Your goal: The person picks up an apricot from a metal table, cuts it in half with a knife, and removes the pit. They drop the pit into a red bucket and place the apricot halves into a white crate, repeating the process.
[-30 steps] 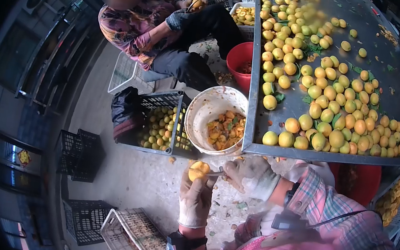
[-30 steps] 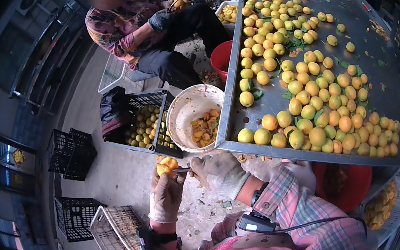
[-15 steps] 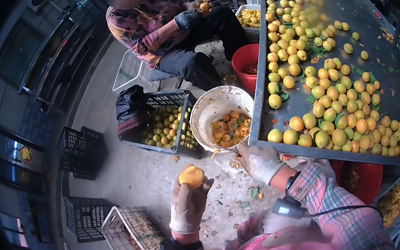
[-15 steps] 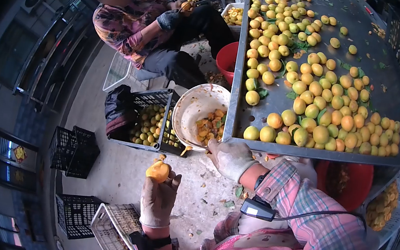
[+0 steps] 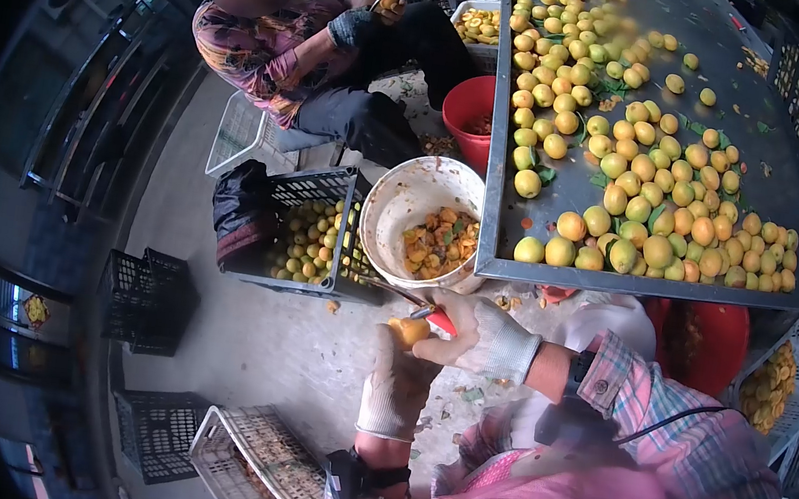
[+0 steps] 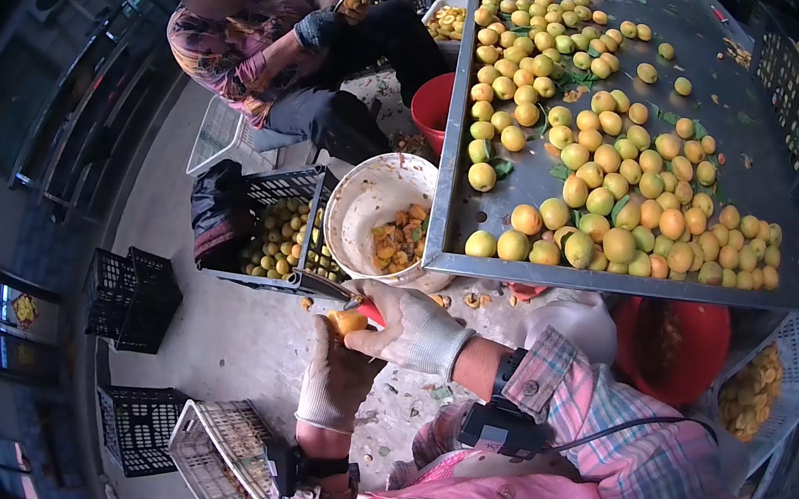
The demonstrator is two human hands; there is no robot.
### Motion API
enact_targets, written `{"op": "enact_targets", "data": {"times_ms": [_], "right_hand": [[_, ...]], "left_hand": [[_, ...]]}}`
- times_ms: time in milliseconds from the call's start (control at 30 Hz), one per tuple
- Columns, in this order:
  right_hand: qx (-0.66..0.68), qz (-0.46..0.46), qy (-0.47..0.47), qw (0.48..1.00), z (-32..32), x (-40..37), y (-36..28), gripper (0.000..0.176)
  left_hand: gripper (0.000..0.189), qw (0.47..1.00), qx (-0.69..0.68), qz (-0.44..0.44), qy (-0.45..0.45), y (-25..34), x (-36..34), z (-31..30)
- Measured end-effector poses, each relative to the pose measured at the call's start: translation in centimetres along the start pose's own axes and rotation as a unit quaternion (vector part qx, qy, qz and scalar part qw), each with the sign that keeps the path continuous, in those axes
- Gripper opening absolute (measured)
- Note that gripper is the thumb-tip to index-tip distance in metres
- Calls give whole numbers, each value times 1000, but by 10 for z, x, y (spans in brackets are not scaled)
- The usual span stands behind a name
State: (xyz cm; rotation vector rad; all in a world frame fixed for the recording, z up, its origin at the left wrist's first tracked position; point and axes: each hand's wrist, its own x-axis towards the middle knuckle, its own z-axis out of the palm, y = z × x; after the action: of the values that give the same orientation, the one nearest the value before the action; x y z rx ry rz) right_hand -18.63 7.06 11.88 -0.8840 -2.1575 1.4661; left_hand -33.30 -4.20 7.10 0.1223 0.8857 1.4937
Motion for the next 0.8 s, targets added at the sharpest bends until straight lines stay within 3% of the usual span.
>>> {"op": "enact_targets", "data": {"times_ms": [67,100,267,333,367,400,467,600,667,700,767,800], "right_hand": [[-37,-44,-7,998,6,-3,8,59],[-46,3,-25,999,0,-6,3,54],[-8,28,-16,999,-10,-22,6,45],[162,160,-57,972,-20,-30,-2,43],[36,85,4,996,-16,-32,6,38],[35,86,8,996,-13,-35,11,38],[-45,-5,66,997,-9,-42,19,30],[-34,-37,112,992,-2,-54,30,29],[208,-36,109,971,5,-56,41,31],[207,-37,113,971,-2,-61,34,31],[363,116,50,923,-21,-75,14,34],[363,115,54,923,-25,-79,12,34]], "left_hand": [[60,987,161,7,5,-7,-2,7],[59,993,115,-6,13,-9,-5,18],[52,988,153,-5,-7,-12,-13,29],[49,989,145,-6,-31,-13,-19,36],[45,988,151,6,-27,-15,-21,39],[41,987,157,18,-23,-16,-23,42],[40,987,159,15,-27,-19,-26,43],[39,981,181,21,-68,-24,-30,44],[39,970,236,35,-54,-25,-33,48],[40,956,287,50,-37,-25,-35,51],[40,949,307,56,-52,-21,-46,63],[41,942,324,62,-63,-17,-49,66]]}}
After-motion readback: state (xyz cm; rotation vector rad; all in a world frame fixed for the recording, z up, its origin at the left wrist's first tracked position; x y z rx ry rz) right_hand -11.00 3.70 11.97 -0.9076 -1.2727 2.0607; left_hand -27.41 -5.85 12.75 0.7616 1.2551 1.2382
